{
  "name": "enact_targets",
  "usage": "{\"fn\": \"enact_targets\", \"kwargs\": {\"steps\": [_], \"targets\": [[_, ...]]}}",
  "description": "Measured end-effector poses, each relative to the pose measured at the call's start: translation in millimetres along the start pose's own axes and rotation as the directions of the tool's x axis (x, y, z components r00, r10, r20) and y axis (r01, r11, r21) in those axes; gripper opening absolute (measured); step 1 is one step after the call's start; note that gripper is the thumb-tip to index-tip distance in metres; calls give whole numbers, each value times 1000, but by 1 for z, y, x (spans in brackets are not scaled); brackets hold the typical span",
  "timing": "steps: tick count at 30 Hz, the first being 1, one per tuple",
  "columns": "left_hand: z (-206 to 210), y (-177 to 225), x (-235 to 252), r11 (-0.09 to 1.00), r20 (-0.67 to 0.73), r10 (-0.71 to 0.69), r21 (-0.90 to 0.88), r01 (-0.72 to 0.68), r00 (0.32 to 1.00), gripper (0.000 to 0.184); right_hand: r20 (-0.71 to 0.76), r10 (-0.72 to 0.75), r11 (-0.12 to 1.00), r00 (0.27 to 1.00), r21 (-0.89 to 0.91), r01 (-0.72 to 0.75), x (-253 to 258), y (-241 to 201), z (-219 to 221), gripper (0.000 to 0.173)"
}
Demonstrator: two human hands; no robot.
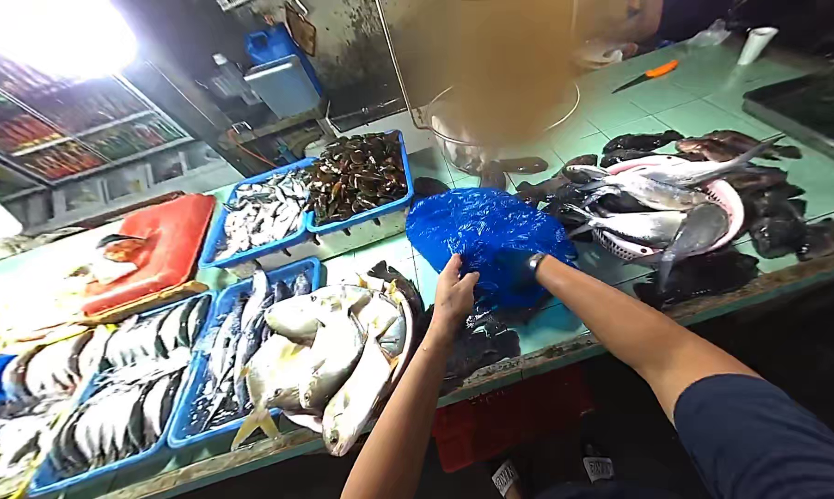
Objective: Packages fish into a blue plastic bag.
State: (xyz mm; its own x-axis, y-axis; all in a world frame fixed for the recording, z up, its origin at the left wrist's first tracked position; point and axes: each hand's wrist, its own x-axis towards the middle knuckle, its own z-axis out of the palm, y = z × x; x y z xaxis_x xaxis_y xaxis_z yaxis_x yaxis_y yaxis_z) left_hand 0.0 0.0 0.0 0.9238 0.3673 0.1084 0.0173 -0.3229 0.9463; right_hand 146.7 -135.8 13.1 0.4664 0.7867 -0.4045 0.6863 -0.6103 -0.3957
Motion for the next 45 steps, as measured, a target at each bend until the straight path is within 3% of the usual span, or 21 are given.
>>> {"fn": "enact_targets", "kwargs": {"steps": [2, 4, 6, 7, 9, 11, 14, 15, 17, 18, 21, 24, 27, 29, 31, 33, 35, 39, 42, 44, 45], "targets": [[6, -6, -3, 997, 5, 28, -76, -27, 1000, 33, -175, -143, 988, 974, -84, 130, 42, 42, 44, 77], [14, -10, -4, 992, -4, 36, -121, -36, 999, 37, -215, -119, 986, 969, -140, 90, 35, 54, 64, 78], [21, -16, -5, 988, -33, 25, -150, -30, 999, 47, -370, -142, 989, 918, -85, 119, -6, 54, 74, 56], [25, -19, -8, 986, -51, 21, -161, -29, 998, 47, -460, -170, 985, 872, -85, 147, -34, 56, 75, 43], [31, -26, -14, 982, -56, 30, -187, -40, 998, 43, -713, -278, 958, 644, -158, 238, -79, 83, 73, 25], [36, -36, -19, 982, -40, 25, -184, -32, 999, 35, -809, -224, 974, 543, -167, 152, -115, 129, 60, 21], [47, -27, -15, 997, -79, -14, -72, 8, 997, 25, -714, 107, 962, 691, -101, -254, -153, 207, 30, 62], [51, -17, -13, 999, -87, -28, -30, 26, 996, 26, -666, 165, 945, 728, -104, -309, -156, 234, 26, 67], [57, 1, -9, 999, -92, -46, 17, 48, 995, 31, -651, 95, 939, 753, -192, -284, -157, 279, 36, 58], [62, 12, -5, 999, -103, -45, 9, 47, 994, 32, -687, 15, 947, 726, -224, -232, -156, 292, 38, 63], [84, 62, 23, 997, -185, -47, -73, 34, 982, 24, -836, -200, 970, 511, -243, -19, -146, 312, 17, 78], [94, 87, 45, 997, -193, -51, -72, 38, 980, 20, -879, -202, 979, 432, -174, 102, -138, 321, -2, 78], [99, 107, 60, 995, -211, -94, -36, 89, 973, 17, -924, 95, 929, 371, 216, 300, -145, 318, -52, 61], [101, 122, 65, 985, -249, -162, 25, 174, 955, 31, -903, 287, 697, 321, 427, 576, -155, 312, -95, 53], [100, 135, 71, 965, -262, -222, 77, 250, 939, 42, -869, 370, 342, 329, 457, 821, -175, 291, -136, 56], [98, 142, 76, 963, -237, -241, 59, 261, 941, 40, -819, 424, 63, 387, 453, 889, -200, 260, -159, 60], [98, 150, 79, 974, -142, -221, 14, 225, 965, 36, -787, 448, -70, 425, 443, 894, -216, 226, -165, 60], [98, 160, 79, 990, 9, -136, -17, 137, 991, 27, -760, 482, -200, 436, 389, 899, -209, 156, -148, 54], [94, 178, 67, 992, 126, -108, 75, 99, 986, 31, -769, 496, -228, 402, 331, 916, -184, 109, -134, 52], [87, 189, 64, 996, 172, -79, 58, 70, 982, 31, -794, 521, -217, 314, 233, 948, -154, 79, -128, 46], [82, 194, 63, 999, 178, -52, 14, 51, 983, 31, -819, 527, -185, 226, 149, 971, -129, 67, -122, 43]]}}
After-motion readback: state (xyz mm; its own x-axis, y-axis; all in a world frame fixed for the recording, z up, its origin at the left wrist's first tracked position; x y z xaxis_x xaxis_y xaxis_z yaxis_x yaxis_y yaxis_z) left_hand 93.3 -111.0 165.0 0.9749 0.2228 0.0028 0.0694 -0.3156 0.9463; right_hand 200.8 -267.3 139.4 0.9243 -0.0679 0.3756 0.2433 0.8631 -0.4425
